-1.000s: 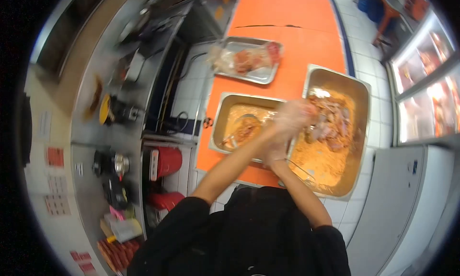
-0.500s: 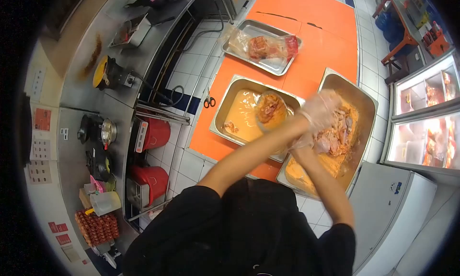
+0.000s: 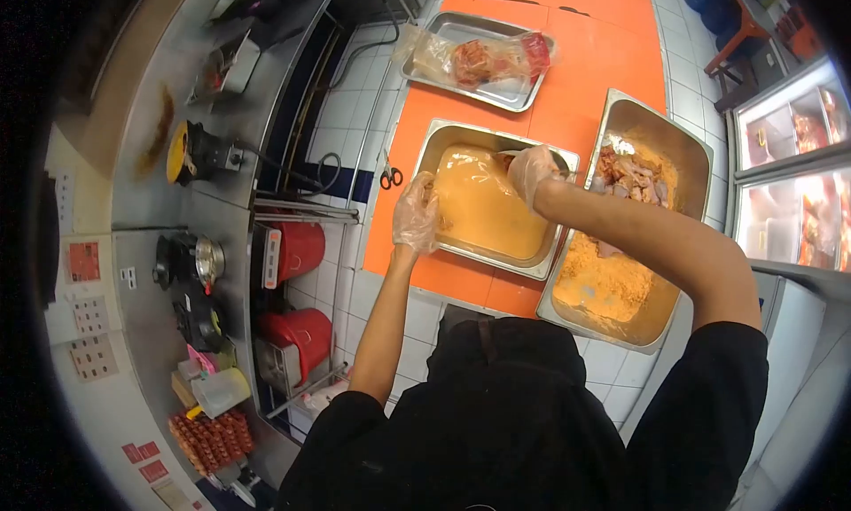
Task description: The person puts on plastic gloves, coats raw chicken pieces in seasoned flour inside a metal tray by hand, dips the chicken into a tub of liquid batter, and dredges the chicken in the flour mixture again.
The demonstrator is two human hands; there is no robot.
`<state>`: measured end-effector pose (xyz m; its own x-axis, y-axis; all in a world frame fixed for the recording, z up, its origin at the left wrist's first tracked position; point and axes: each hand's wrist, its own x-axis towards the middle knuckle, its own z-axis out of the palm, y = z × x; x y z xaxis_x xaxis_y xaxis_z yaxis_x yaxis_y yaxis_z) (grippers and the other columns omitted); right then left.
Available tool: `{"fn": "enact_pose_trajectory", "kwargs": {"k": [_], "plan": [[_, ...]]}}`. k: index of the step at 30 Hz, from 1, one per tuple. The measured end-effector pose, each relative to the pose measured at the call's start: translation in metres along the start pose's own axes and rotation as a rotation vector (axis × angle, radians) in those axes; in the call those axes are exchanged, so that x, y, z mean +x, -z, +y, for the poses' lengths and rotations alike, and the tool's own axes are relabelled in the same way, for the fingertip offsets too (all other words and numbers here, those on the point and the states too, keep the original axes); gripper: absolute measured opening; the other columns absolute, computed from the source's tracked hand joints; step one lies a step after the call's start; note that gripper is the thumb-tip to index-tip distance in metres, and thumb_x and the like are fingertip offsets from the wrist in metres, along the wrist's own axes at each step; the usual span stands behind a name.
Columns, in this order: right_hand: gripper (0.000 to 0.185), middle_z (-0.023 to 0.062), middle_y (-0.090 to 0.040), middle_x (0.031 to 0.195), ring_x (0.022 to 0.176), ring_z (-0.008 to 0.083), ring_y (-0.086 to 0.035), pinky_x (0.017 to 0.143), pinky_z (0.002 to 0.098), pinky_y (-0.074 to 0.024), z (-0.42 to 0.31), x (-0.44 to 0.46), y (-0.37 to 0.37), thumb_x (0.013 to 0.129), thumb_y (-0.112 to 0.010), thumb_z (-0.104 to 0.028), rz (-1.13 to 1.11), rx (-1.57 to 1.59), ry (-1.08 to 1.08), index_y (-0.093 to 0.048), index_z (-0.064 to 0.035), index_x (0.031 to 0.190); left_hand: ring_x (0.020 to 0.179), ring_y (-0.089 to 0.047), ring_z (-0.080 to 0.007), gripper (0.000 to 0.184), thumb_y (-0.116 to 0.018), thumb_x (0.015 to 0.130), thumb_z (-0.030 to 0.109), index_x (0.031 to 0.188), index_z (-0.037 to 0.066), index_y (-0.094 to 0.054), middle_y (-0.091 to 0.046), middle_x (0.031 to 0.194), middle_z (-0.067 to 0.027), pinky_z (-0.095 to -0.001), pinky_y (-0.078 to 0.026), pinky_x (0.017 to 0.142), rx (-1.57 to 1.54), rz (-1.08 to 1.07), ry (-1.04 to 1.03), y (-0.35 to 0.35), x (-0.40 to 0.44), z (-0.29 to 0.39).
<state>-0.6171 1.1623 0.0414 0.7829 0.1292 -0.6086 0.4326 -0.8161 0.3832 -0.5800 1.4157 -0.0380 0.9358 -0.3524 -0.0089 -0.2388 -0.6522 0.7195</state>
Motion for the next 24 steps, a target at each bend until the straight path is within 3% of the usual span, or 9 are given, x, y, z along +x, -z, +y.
{"fn": "enact_pose_trajectory", "kwargs": {"k": [2,6,7,10,11,15,18,21,24], "plan": [[0.012,-0.0011,-0.077,0.089,0.083,0.0148,-0.075,0.055,0.0346,-0.0504,0.011,0.005,-0.006,0.082,-0.08,-0.022,0.08,0.042,-0.02,-0.082,-0.0191,0.093,0.11,-0.071,-0.0361,0.034,-0.065,0.097,0.009,0.131,0.006,-0.063,-0.07,0.125,-0.0174,-0.0445,-0.057,0.094,-0.03,0.089,-0.042,-0.012,-0.01,-0.021],[0.013,0.0066,-0.081,0.1,0.091,0.0224,-0.079,0.066,0.0379,-0.0624,0.026,0.003,-0.005,0.084,-0.079,-0.014,-0.145,0.079,0.065,-0.082,-0.0124,0.096,0.109,-0.07,-0.0385,0.036,-0.062,0.098,0.006,0.134,0.007,-0.06,-0.069,0.125,-0.0201,-0.0452,-0.058,0.091,0.005,0.294,-0.129,-0.029,-0.014,-0.034],[0.013,0.0109,-0.081,0.102,0.095,0.0256,-0.079,0.072,0.0389,-0.0652,0.026,-0.003,-0.006,0.083,-0.08,-0.012,-0.09,0.145,0.053,-0.082,-0.0101,0.096,0.109,-0.07,-0.0385,0.036,-0.062,0.098,0.006,0.134,0.007,-0.06,-0.069,0.125,-0.0201,-0.0452,-0.058,0.091,-0.005,0.304,-0.114,-0.029,-0.013,-0.035],[0.008,0.0131,-0.078,0.086,0.082,0.0285,-0.078,0.064,0.0412,-0.0618,0.024,-0.023,-0.003,0.083,-0.073,-0.011,-0.097,0.191,0.078,-0.079,-0.0074,0.081,0.102,-0.072,-0.038,0.044,-0.065,0.096,0.009,0.139,0.006,-0.058,-0.07,0.125,-0.0196,-0.0455,-0.06,0.083,0.095,0.339,-0.113,-0.032,-0.016,-0.041],[0.012,0.0148,-0.078,0.085,0.081,0.0296,-0.078,0.064,0.0429,-0.0622,0.017,-0.011,-0.042,0.084,-0.071,-0.014,-0.013,0.252,0.0,-0.079,-0.0064,0.079,0.099,-0.073,-0.0389,0.045,-0.066,0.095,0.009,0.139,0.006,-0.057,-0.071,0.124,-0.0198,-0.0463,-0.061,0.081,0.09,0.365,-0.144,-0.033,-0.017,-0.042],[0.022,0.018,-0.076,0.08,0.078,0.0342,-0.078,0.068,0.0448,-0.0627,0.004,-0.019,-0.079,0.086,-0.067,-0.021,0.098,0.286,0.073,-0.078,-0.0041,0.078,0.092,-0.073,-0.0416,0.045,-0.067,0.094,0.011,0.137,0.006,-0.055,-0.071,0.123,-0.0214,-0.0495,-0.061,0.077,0.067,0.367,-0.15,-0.036,-0.02,-0.044],[0.026,0.0183,-0.078,0.088,0.086,0.0367,-0.078,0.072,0.0479,-0.0638,-0.014,-0.027,-0.095,0.088,-0.069,-0.026,-0.009,0.545,-0.037,-0.081,-0.0037,0.091,0.091,-0.073,-0.0438,0.042,-0.066,0.093,0.009,0.134,0.005,-0.056,-0.071,0.122,-0.0229,-0.0515,-0.06,0.076,-0.002,0.333,-0.108,-0.034,-0.023,-0.043],[0.028,0.0228,-0.077,0.09,0.089,0.039,-0.078,0.075,0.0478,-0.0639,-0.024,-0.028,-0.086,0.089,-0.067,-0.026,-0.017,0.648,-0.077,-0.08,-0.0015,0.092,0.093,-0.073,-0.0454,0.041,-0.065,0.093,0.007,0.133,0.005,-0.056,-0.07,0.122,-0.0235,-0.0523,-0.06,0.076,-0.067,0.297,-0.044,-0.037,-0.023,-0.046],[0.025,0.025,-0.077,0.095,0.093,0.0385,-0.078,0.078,0.0464,-0.0639,-0.034,-0.022,-0.058,0.087,-0.069,-0.02,-0.122,0.688,-0.12,-0.08,0.0005,0.095,0.092,-0.073,-0.0456,0.041,-0.065,0.092,0.005,0.132,0.005,-0.057,-0.07,0.122,-0.0236,-0.0523,-0.059,0.075,-0.016,0.415,-0.205,-0.036,-0.024,-0.044]]}}
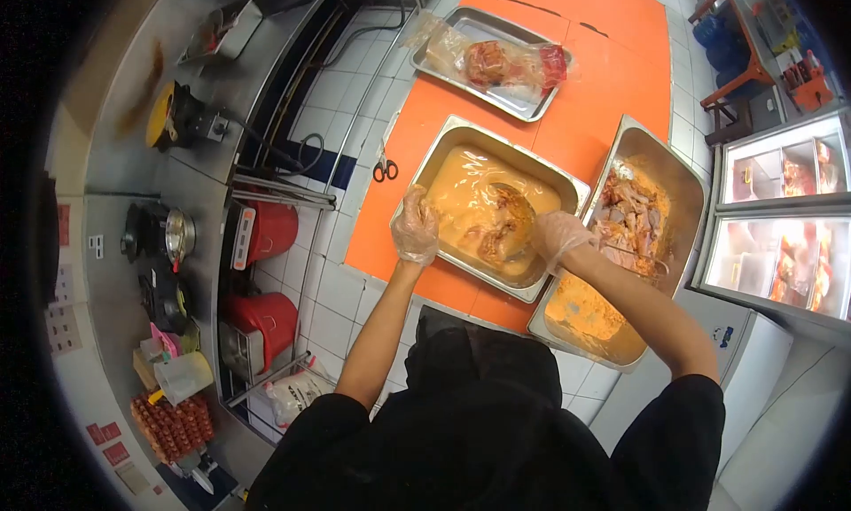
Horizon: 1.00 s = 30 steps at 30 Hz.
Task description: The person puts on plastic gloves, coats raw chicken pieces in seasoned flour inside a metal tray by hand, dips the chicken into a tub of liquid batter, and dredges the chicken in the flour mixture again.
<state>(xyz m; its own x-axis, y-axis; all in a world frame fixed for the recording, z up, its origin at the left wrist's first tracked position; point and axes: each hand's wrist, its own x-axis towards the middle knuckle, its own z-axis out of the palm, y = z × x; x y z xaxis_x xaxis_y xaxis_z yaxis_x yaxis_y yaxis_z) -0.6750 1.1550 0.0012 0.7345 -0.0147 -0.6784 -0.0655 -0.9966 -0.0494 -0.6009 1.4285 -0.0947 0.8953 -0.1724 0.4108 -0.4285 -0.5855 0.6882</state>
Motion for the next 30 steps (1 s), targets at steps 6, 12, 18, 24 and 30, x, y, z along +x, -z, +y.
{"fn": "enact_pose_trajectory", "kwargs": {"k": [6,12,18,24,30], "plan": [[0.027,0.0288,-0.076,0.105,0.103,0.04,-0.076,0.085,0.047,-0.0622,-0.013,0.029,-0.014,0.09,-0.066,-0.019,0.043,0.111,0.022,-0.078,0.0021,0.102,0.088,-0.073,-0.0455,0.038,-0.064,0.093,0.005,0.13,0.004,-0.057,-0.071,0.117,-0.0233,-0.0517,-0.058,0.073,-0.059,0.018,0.008,0.003,-0.001,0.002],[0.033,0.0325,-0.074,0.103,0.101,0.0406,-0.076,0.085,0.0466,-0.0611,-0.025,0.049,-0.031,0.09,-0.064,-0.026,0.136,0.344,0.015,-0.079,0.0035,0.098,0.101,-0.072,-0.0439,0.025,-0.057,0.103,0.008,0.127,0.001,-0.057,-0.071,0.116,-0.023,-0.0465,-0.058,0.086,-0.087,0.019,0.038,0.004,-0.003,0.009],[0.053,0.032,-0.073,0.091,0.09,0.0438,-0.075,0.082,0.0473,-0.0594,-0.031,0.043,-0.033,0.092,-0.069,-0.045,0.097,0.561,-0.035,-0.077,0.0069,0.096,0.096,-0.072,-0.0405,0.021,-0.055,0.104,0.006,0.124,0.001,-0.058,-0.071,0.112,-0.0222,-0.0449,-0.057,0.083,-0.124,0.057,0.062,0.003,-0.003,0.013],[0.053,0.027,-0.071,0.078,0.075,0.0361,-0.072,0.073,0.0462,-0.0572,-0.027,0.029,-0.037,0.087,-0.076,-0.047,0.165,0.781,-0.049,-0.076,0.0063,0.087,0.092,-0.073,-0.0351,0.028,-0.064,0.101,0.01,0.127,0.002,-0.059,-0.072,0.108,-0.018,-0.0416,-0.058,0.082,-0.238,-0.031,0.207,0.008,0.001,0.014],[0.056,0.0208,-0.066,0.065,0.061,0.0269,-0.065,0.063,0.0446,-0.0535,-0.024,0.042,-0.071,0.085,-0.081,-0.05,0.21,0.864,-0.049,-0.075,0.0048,0.078,0.132,-0.058,-0.0384,0.085,-0.09,0.077,0.031,0.148,0.005,-0.052,-0.055,0.145,-0.0228,-0.0457,-0.053,0.107,0.023,-0.621,0.136,0.057,0.06,0.049]]}}
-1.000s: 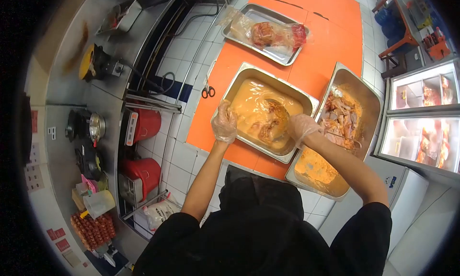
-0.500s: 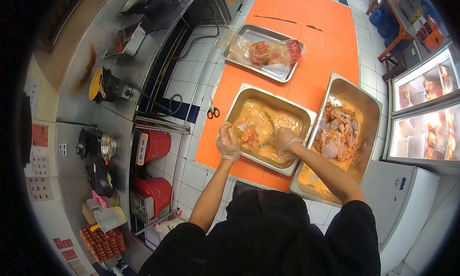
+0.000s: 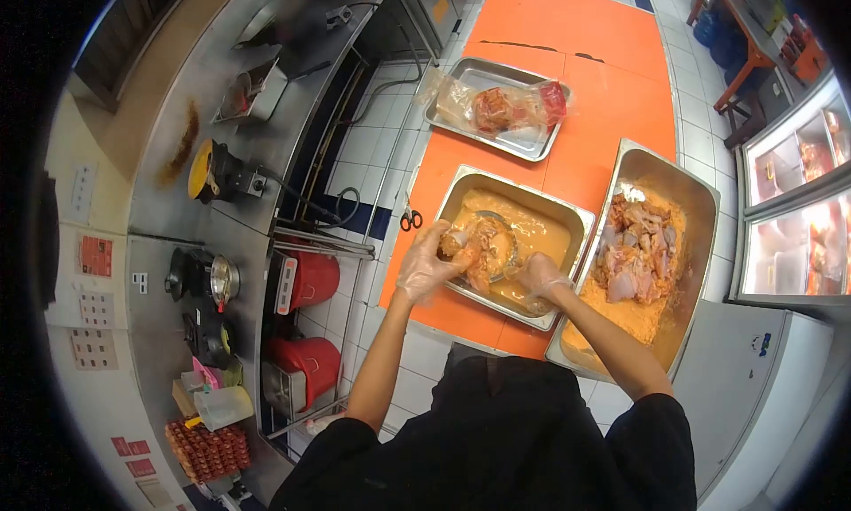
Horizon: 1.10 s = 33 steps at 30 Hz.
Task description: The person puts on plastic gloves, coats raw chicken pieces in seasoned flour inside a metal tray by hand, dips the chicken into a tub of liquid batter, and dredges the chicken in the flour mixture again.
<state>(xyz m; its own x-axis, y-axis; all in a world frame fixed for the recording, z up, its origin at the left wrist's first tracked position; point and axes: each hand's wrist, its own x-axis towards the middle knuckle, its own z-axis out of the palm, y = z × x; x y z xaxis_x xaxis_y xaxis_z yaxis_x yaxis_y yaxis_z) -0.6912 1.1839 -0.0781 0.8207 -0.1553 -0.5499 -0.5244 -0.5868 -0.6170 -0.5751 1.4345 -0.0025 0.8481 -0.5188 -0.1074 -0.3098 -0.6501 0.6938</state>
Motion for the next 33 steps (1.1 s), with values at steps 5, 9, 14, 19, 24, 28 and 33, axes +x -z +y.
{"fn": "enact_pose_trajectory", "kwargs": {"k": [5,9,14,19,24,28,33], "plan": [[0.053,0.0173,-0.061,0.057,0.053,0.0232,-0.058,0.057,0.0443,-0.05,0.017,-0.002,-0.026,0.087,-0.08,-0.047,0.073,0.124,0.081,-0.072,0.003,0.071,0.144,-0.043,-0.0464,0.124,-0.096,0.057,0.045,0.16,0.007,-0.038,-0.049,0.152,-0.0282,-0.0487,-0.042,0.119,0.432,-0.295,0.131,-0.03,0.016,0.029],[0.048,0.0276,-0.065,0.064,0.059,0.039,-0.068,0.063,0.0477,-0.0553,0.003,-0.028,-0.025,0.087,-0.074,-0.042,0.124,0.198,0.036,-0.074,0.0028,0.071,0.146,-0.041,-0.049,0.132,-0.095,0.054,0.053,0.165,0.013,-0.034,-0.035,0.166,-0.0257,-0.0478,-0.04,0.121,0.41,-0.431,0.302,-0.042,0.037,0.021],[0.049,0.0207,-0.062,0.058,0.052,0.0301,-0.059,0.058,0.0471,-0.0503,0.002,-0.035,-0.034,0.087,-0.079,-0.043,0.186,0.182,-0.009,-0.072,0.0037,0.074,0.137,-0.049,-0.0521,0.134,-0.095,0.051,0.056,0.162,0.009,-0.037,-0.045,0.159,-0.0254,-0.0471,-0.045,0.115,0.462,-0.301,0.012,-0.065,0.044,-0.031],[0.048,0.0307,-0.068,0.075,0.071,0.0432,-0.072,0.069,0.0511,-0.0558,-0.012,-0.052,-0.022,0.089,-0.076,-0.042,0.238,0.241,0.006,-0.072,0.0057,0.079,0.126,-0.059,-0.0467,0.12,-0.1,0.048,0.052,0.14,-0.009,-0.053,-0.064,0.132,-0.0295,-0.0443,-0.052,0.105,0.475,-0.413,0.327,-0.047,0.068,0.036],[0.037,0.0319,-0.07,0.083,0.077,0.0448,-0.072,0.074,0.0502,-0.0576,-0.02,-0.063,-0.016,0.089,-0.068,-0.033,0.17,0.27,0.036,-0.077,0.0031,0.087,0.122,-0.065,-0.0382,0.102,-0.1,0.05,0.047,0.128,-0.008,-0.065,-0.062,0.132,-0.032,-0.04,-0.057,0.098,0.395,-0.586,0.461,-0.022,0.074,0.078],[0.038,0.0311,-0.069,0.08,0.075,0.0438,-0.072,0.073,0.0506,-0.0569,-0.028,-0.072,-0.001,0.089,-0.072,-0.034,0.135,0.224,0.113,-0.076,0.0035,0.084,0.12,-0.067,-0.034,0.1,-0.101,0.05,0.043,0.13,-0.005,-0.068,-0.062,0.134,-0.0307,-0.038,-0.058,0.097,0.417,-0.437,0.31,-0.03,0.059,0.064],[0.043,0.0304,-0.068,0.076,0.074,0.0428,-0.071,0.073,0.0497,-0.0565,-0.024,-0.069,-0.008,0.093,-0.07,-0.037,0.112,0.288,-0.009,-0.075,0.0045,0.083,0.122,-0.067,-0.0385,0.109,-0.094,0.051,0.062,0.134,-0.002,-0.067,-0.067,0.129,-0.0309,-0.0412,-0.057,0.101,0.489,-0.482,0.348,-0.034,0.056,0.065]]}}
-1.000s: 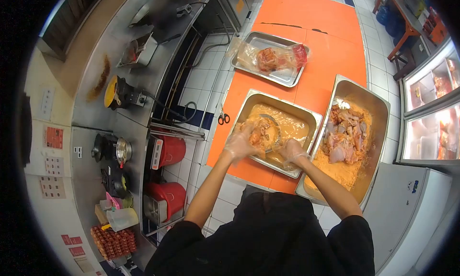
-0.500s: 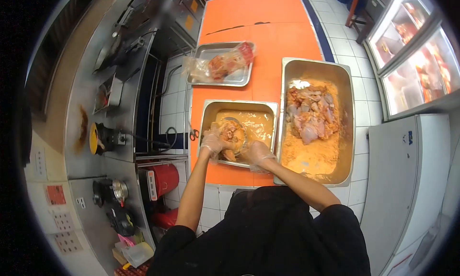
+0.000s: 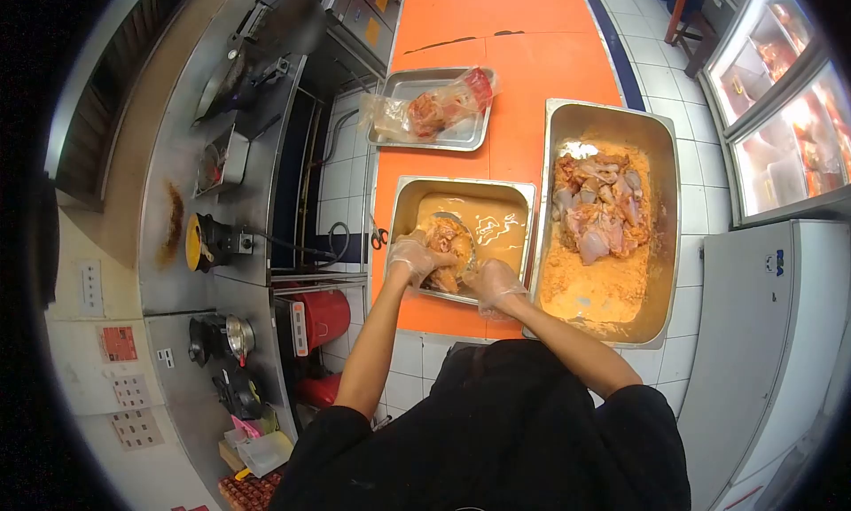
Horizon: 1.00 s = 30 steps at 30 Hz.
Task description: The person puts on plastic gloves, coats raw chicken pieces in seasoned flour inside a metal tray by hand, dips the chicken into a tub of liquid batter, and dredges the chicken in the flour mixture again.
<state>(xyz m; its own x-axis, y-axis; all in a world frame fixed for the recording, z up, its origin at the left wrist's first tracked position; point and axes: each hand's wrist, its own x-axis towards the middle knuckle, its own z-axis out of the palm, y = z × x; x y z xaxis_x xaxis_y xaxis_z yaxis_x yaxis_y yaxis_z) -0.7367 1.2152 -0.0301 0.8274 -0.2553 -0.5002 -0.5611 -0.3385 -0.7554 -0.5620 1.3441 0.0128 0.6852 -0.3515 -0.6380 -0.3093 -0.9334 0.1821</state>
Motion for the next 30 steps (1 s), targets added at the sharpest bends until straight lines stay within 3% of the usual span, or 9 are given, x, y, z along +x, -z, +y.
{"fn": "enact_pose_trajectory", "kwargs": {"k": [6,9,12,15,18,21,23,25,30], "plan": [[0.044,0.0304,-0.067,0.071,0.069,0.0441,-0.07,0.07,0.0504,-0.0567,0.007,0.004,-0.006,0.094,-0.069,-0.036,0.033,0.001,0.005,-0.074,0.006,0.083,0.123,-0.066,-0.0378,0.111,-0.088,0.056,0.07,0.137,-0.002,-0.065,-0.065,0.133,-0.0298,-0.0409,-0.057,0.102,0.202,-0.042,0.064,-0.007,0.013,0.004],[0.043,0.0292,-0.067,0.071,0.071,0.0444,-0.07,0.073,0.05,-0.0569,0.006,0.003,-0.005,0.094,-0.068,-0.035,0.02,0.033,0.022,-0.073,0.0059,0.082,0.12,-0.068,-0.0391,0.115,-0.092,0.055,0.067,0.142,-0.002,-0.061,-0.071,0.127,-0.0272,-0.0412,-0.055,0.104,0.036,-0.029,0.054,-0.006,0.02,0.0],[0.042,0.0297,-0.067,0.073,0.073,0.0439,-0.071,0.075,0.0499,-0.0568,0.01,0.003,-0.009,0.093,-0.068,-0.035,0.068,-0.001,0.066,-0.073,0.0056,0.082,0.117,-0.069,-0.0382,0.108,-0.093,0.055,0.062,0.14,0.002,-0.064,-0.072,0.122,-0.0272,-0.0419,-0.055,0.102,0.091,0.166,-0.061,-0.011,0.021,-0.006],[0.041,0.0315,-0.068,0.077,0.075,0.0439,-0.071,0.074,0.0503,-0.0564,0.003,-0.004,-0.001,0.093,-0.069,-0.034,0.034,0.083,0.043,-0.073,0.0058,0.083,0.113,-0.072,-0.0367,0.1,-0.092,0.058,0.057,0.138,0.005,-0.065,-0.075,0.118,-0.0258,-0.0425,-0.056,0.1,0.239,0.098,-0.001,-0.015,0.036,-0.006],[0.04,0.0333,-0.068,0.083,0.078,0.0452,-0.071,0.075,0.0508,-0.056,0.001,-0.004,-0.002,0.093,-0.069,-0.032,0.017,0.052,0.013,-0.074,0.0067,0.087,0.118,-0.071,-0.0377,0.072,-0.087,0.072,0.051,0.128,0.008,-0.073,-0.074,0.124,-0.0222,-0.0445,-0.059,0.097,0.239,0.035,0.096,-0.01,0.024,0.011],[0.039,0.0335,-0.069,0.086,0.082,0.0459,-0.072,0.077,0.0508,-0.056,0.002,-0.007,0.001,0.093,-0.069,-0.031,-0.027,0.078,-0.013,-0.074,0.0071,0.087,0.113,-0.074,-0.0345,0.061,-0.088,0.072,0.046,0.12,0.01,-0.077,-0.076,0.118,-0.0218,-0.0437,-0.061,0.092,0.408,-0.09,0.066,-0.011,0.041,0.009],[0.039,0.0339,-0.069,0.087,0.084,0.0468,-0.072,0.079,0.0509,-0.056,-0.002,-0.009,0.004,0.094,-0.068,-0.03,-0.032,0.071,-0.041,-0.073,0.0084,0.087,0.112,-0.075,-0.0334,0.048,-0.086,0.076,0.036,0.114,0.009,-0.08,-0.077,0.116,-0.0209,-0.043,-0.062,0.089,0.701,-0.182,-0.144,-0.02,0.056,-0.001],[0.038,0.0344,-0.069,0.087,0.084,0.0469,-0.072,0.08,0.0507,-0.056,0.001,-0.007,0.0,0.094,-0.068,-0.029,-0.05,0.101,-0.037,-0.073,0.0081,0.088,0.113,-0.074,-0.0334,0.042,-0.085,0.078,0.027,0.114,0.007,-0.08,-0.078,0.115,-0.0197,-0.0431,-0.062,0.089,0.439,-0.11,0.103,-0.021,0.052,0.012],[0.036,0.0329,-0.07,0.087,0.085,0.0467,-0.071,0.08,0.0507,-0.0561,0.009,-0.004,-0.005,0.095,-0.067,-0.03,-0.035,0.102,-0.027,-0.073,0.006,0.092,0.114,-0.074,-0.0344,0.033,-0.082,0.079,0.02,0.109,0.007,-0.082,-0.078,0.113,-0.0187,-0.0435,-0.062,0.09,0.478,-0.036,0.125,-0.024,0.032,0.031]]}}
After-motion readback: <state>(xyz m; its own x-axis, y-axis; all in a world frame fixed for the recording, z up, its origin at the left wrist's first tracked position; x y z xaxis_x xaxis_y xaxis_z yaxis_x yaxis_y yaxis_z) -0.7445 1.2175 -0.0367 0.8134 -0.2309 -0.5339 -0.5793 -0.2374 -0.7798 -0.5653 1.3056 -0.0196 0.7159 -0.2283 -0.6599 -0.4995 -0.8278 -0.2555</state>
